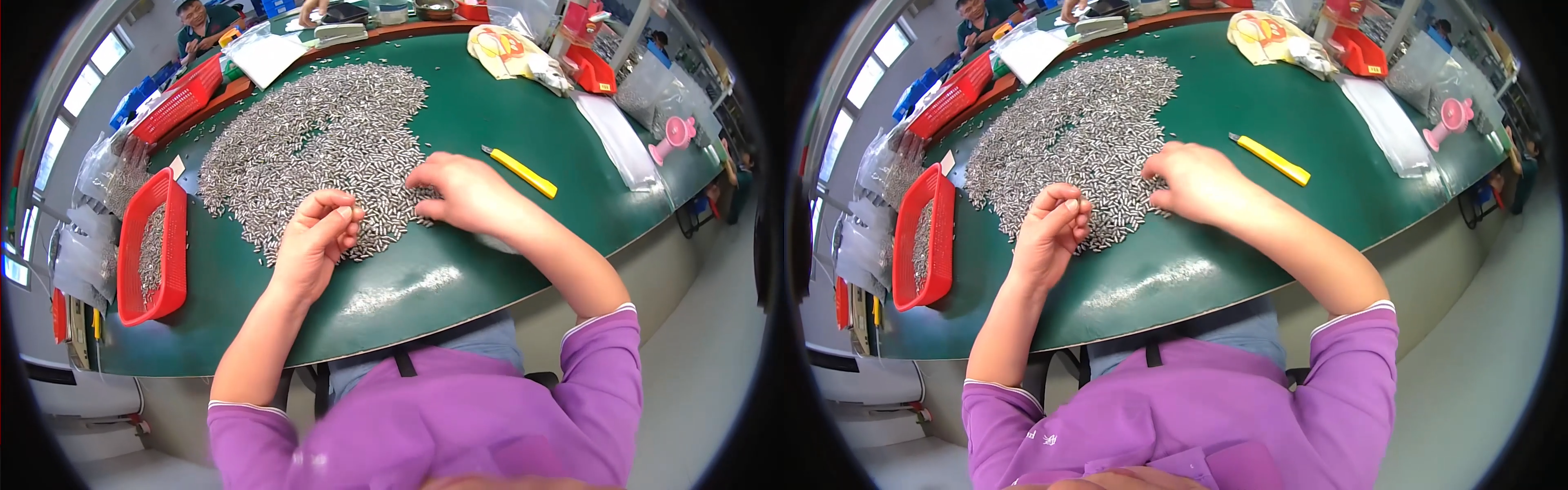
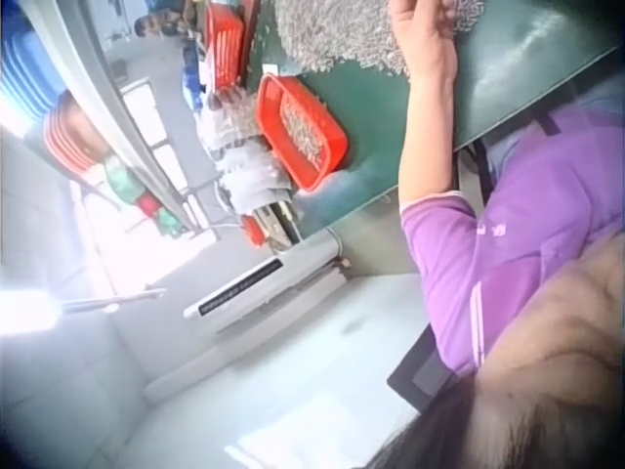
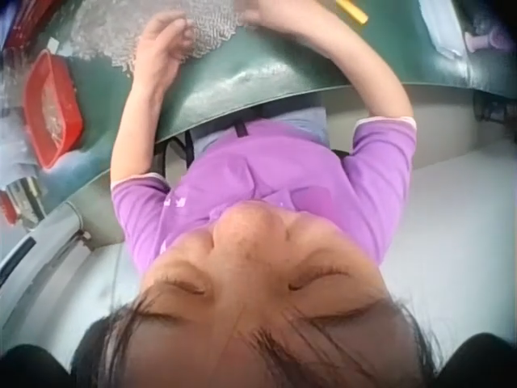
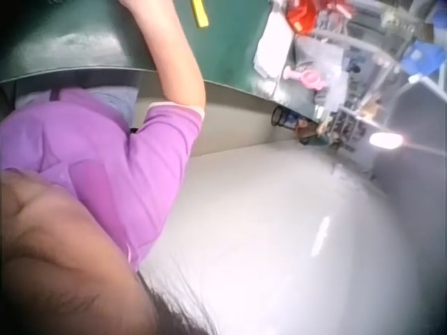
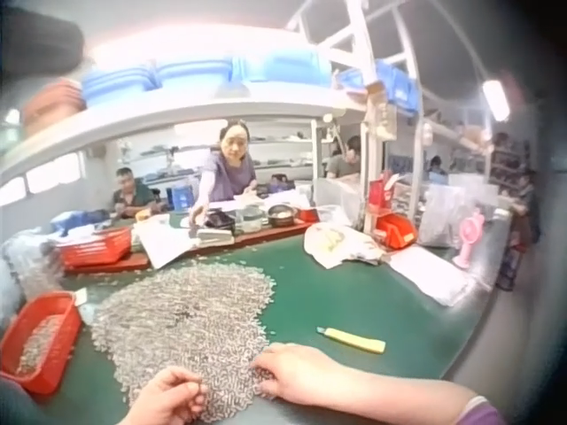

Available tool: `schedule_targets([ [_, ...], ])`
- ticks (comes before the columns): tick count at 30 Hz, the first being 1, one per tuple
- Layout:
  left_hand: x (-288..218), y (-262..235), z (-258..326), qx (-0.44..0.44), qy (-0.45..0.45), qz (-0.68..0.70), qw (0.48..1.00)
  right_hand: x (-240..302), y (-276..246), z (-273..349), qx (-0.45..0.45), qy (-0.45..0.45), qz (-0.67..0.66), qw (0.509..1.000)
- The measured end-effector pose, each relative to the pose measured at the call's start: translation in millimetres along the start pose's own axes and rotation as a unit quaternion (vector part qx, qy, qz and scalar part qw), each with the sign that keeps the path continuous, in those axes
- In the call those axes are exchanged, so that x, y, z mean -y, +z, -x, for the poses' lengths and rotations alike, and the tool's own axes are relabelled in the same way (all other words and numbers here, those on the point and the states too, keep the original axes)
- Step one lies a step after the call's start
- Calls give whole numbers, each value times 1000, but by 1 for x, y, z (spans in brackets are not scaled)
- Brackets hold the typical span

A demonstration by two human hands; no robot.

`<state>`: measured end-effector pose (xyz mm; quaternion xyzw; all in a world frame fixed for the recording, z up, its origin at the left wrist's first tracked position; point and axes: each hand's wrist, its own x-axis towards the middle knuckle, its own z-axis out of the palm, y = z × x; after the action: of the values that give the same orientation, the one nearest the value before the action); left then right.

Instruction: The recorder is inspecting and sorting small metal components on a workbench in a factory.

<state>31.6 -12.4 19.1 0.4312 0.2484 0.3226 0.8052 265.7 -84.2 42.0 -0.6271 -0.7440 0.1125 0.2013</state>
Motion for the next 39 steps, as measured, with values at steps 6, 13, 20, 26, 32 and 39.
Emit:
schedule_targets([
  [6,-2,-15,-2,-2,-12,95,995,0,35,-48,3,-73,-15,997],
  [13,-5,-21,0,-6,-34,123,992,17,39,-78,-7,-115,-83,990],
  [20,-2,-22,-2,13,-58,133,989,23,33,-73,-61,-93,-351,930],
  [26,0,-17,-4,22,-86,97,991,27,37,-69,-113,-251,-211,938],
  [32,1,-21,-6,-1,-72,88,993,25,29,-67,-65,-198,-173,963],
  [39,1,-24,-8,-1,-70,130,989,3,44,-70,8,-148,-68,987],
])
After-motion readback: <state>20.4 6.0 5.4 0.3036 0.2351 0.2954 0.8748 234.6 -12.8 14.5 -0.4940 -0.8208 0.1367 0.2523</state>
